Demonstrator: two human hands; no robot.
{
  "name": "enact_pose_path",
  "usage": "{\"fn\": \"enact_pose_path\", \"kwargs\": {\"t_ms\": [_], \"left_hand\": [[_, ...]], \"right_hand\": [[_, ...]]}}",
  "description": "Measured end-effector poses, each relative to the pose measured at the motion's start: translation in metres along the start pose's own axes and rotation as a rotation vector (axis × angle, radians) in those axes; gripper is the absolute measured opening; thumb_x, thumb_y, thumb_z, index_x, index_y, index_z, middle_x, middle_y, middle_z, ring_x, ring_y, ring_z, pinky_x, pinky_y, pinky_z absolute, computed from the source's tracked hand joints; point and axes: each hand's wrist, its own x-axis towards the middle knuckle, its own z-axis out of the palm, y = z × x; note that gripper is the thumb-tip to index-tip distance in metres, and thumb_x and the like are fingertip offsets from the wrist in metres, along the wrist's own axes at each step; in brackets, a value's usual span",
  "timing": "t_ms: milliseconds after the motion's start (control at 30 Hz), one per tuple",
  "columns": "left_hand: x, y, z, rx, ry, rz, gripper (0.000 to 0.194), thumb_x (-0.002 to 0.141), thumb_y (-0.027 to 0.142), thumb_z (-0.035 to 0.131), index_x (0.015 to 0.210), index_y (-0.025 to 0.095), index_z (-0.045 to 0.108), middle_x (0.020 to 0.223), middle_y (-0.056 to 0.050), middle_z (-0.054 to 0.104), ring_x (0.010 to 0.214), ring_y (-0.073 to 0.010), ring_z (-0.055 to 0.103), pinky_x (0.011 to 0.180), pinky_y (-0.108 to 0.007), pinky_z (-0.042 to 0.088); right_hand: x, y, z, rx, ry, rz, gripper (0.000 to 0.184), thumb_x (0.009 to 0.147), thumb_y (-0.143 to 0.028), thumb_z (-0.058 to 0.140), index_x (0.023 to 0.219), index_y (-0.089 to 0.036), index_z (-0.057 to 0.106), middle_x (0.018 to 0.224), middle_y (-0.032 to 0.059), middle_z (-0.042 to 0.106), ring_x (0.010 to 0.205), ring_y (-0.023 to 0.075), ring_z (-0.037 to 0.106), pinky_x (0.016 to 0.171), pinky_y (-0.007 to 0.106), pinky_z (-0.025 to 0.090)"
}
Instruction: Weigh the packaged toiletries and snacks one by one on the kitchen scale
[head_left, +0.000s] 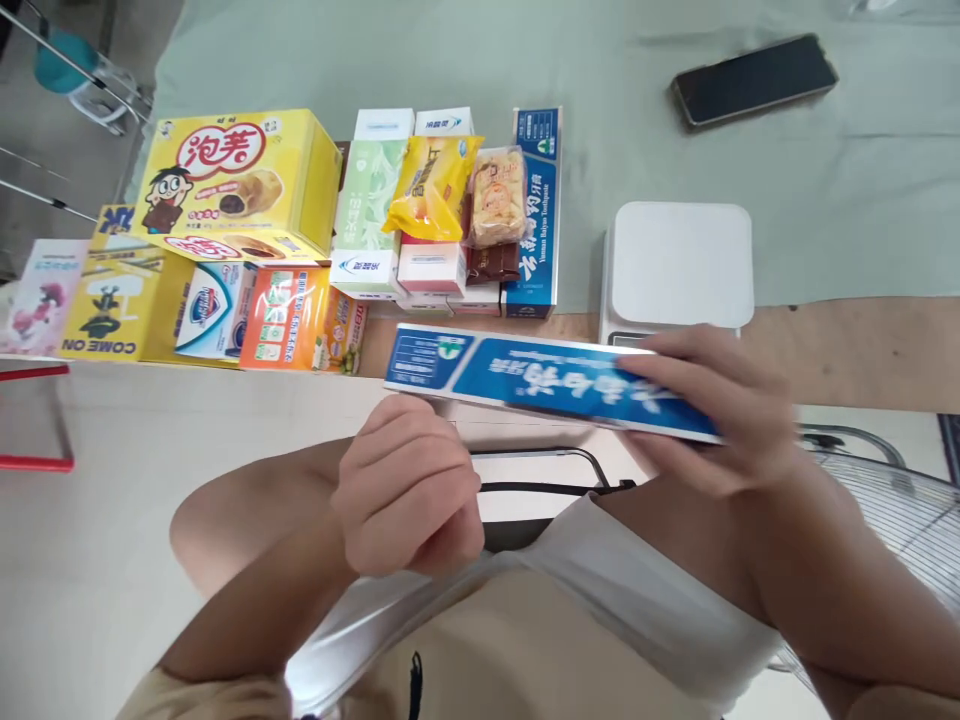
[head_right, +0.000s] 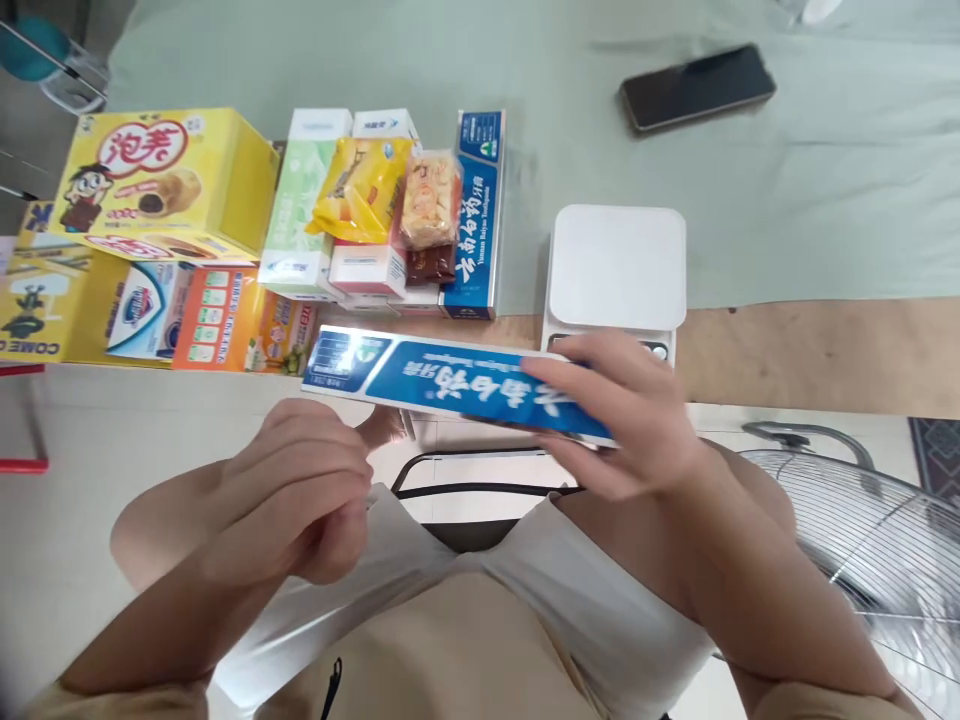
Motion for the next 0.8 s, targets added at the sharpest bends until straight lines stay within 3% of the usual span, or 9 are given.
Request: {"fn": "enact_pose_path", "kwargs": {"t_ms": [100, 133, 200, 267, 367, 467, 567, 700, 800], "left_hand": [[0.002, 0.012, 0.019, -0.029, 0.071, -0.08, 0.016, 0.067, 0.005, 0.054, 0.074, 0.019, 0.054, 0.059, 0.001, 0.059, 0.049, -0.0138, 0.059, 0.047, -0.03, 0.046], [0.004, 0.015, 0.026, -0.043, 0.089, -0.108, 0.017, 0.066, 0.005, 0.054, 0.075, 0.019, 0.054, 0.059, 0.001, 0.059, 0.049, -0.0136, 0.057, 0.047, -0.03, 0.045], [0.009, 0.02, 0.039, -0.078, 0.137, -0.155, 0.018, 0.066, 0.005, 0.053, 0.076, 0.02, 0.053, 0.058, 0.002, 0.057, 0.048, -0.0134, 0.054, 0.047, -0.03, 0.043], [0.016, 0.023, 0.054, -0.119, 0.175, -0.192, 0.019, 0.067, 0.005, 0.052, 0.077, 0.02, 0.052, 0.059, 0.003, 0.057, 0.049, -0.0136, 0.053, 0.049, -0.03, 0.042], [0.026, 0.025, 0.08, -0.177, 0.176, -0.25, 0.02, 0.07, 0.003, 0.052, 0.08, 0.021, 0.052, 0.062, 0.003, 0.059, 0.053, -0.0141, 0.054, 0.053, -0.03, 0.043], [0.036, 0.025, 0.107, -0.236, 0.176, -0.302, 0.02, 0.076, 0.004, 0.054, 0.086, 0.022, 0.053, 0.068, 0.002, 0.062, 0.059, -0.0147, 0.057, 0.056, -0.029, 0.046], [0.048, 0.02, 0.13, -0.274, 0.174, -0.328, 0.017, 0.081, 0.009, 0.055, 0.092, 0.022, 0.054, 0.077, -0.002, 0.067, 0.069, -0.0166, 0.061, 0.062, -0.03, 0.051], [0.068, 0.003, 0.144, -0.28, 0.069, -0.374, 0.008, 0.09, 0.017, 0.054, 0.097, 0.02, 0.056, 0.09, -0.006, 0.069, 0.083, -0.0202, 0.065, 0.075, -0.035, 0.056], [0.08, -0.008, 0.148, -0.282, -0.005, -0.432, 0.011, 0.093, 0.022, 0.052, 0.103, 0.02, 0.057, 0.103, -0.008, 0.07, 0.098, -0.022, 0.067, 0.086, -0.037, 0.056]], "right_hand": [[-0.023, 0.018, -0.038, -0.095, 0.142, 0.098, 0.066, 0.09, -0.034, 0.062, 0.156, -0.031, 0.058, 0.105, 0.0124, 0.073, 0.085, 0.0273, 0.071, 0.061, 0.042, 0.055], [-0.029, 0.025, -0.045, -0.148, 0.247, 0.097, 0.064, 0.089, -0.039, 0.063, 0.152, -0.034, 0.062, 0.101, 0.0116, 0.073, 0.083, 0.0284, 0.071, 0.058, 0.042, 0.053], [-0.036, 0.04, -0.052, -0.321, 0.493, 0.065, 0.058, 0.085, -0.05, 0.066, 0.14, -0.035, 0.073, 0.09, 0.0095, 0.072, 0.073, 0.0279, 0.067, 0.056, 0.043, 0.049], [-0.039, 0.052, -0.049, -0.474, 0.638, 0.081, 0.058, 0.084, -0.06, 0.067, 0.132, -0.031, 0.078, 0.086, 0.0089, 0.071, 0.074, 0.0281, 0.066, 0.063, 0.047, 0.051], [-0.037, 0.062, -0.034, -0.589, 0.587, 0.283, 0.056, 0.087, -0.054, 0.068, 0.135, -0.026, 0.075, 0.096, 0.0104, 0.07, 0.086, 0.0302, 0.068, 0.081, 0.055, 0.055], [-0.032, 0.062, -0.019, -0.618, 0.574, 0.423, 0.054, 0.087, -0.048, 0.071, 0.131, -0.019, 0.076, 0.096, 0.0129, 0.069, 0.083, 0.0298, 0.067, 0.084, 0.058, 0.055], [-0.023, 0.052, -0.014, -0.605, 0.484, 0.585, 0.05, 0.092, -0.044, 0.071, 0.136, -0.022, 0.072, 0.102, 0.0159, 0.071, 0.089, 0.0339, 0.069, 0.091, 0.06, 0.055], [-0.009, 0.031, -0.019, -0.566, 0.336, 0.644, 0.048, 0.097, -0.038, 0.065, 0.145, -0.031, 0.064, 0.11, 0.0149, 0.072, 0.095, 0.0378, 0.07, 0.094, 0.062, 0.057], [-0.004, 0.02, -0.021, -0.564, 0.286, 0.741, 0.046, 0.097, -0.035, 0.064, 0.143, -0.031, 0.065, 0.112, 0.0152, 0.072, 0.1, 0.0386, 0.071, 0.093, 0.063, 0.059]]}}
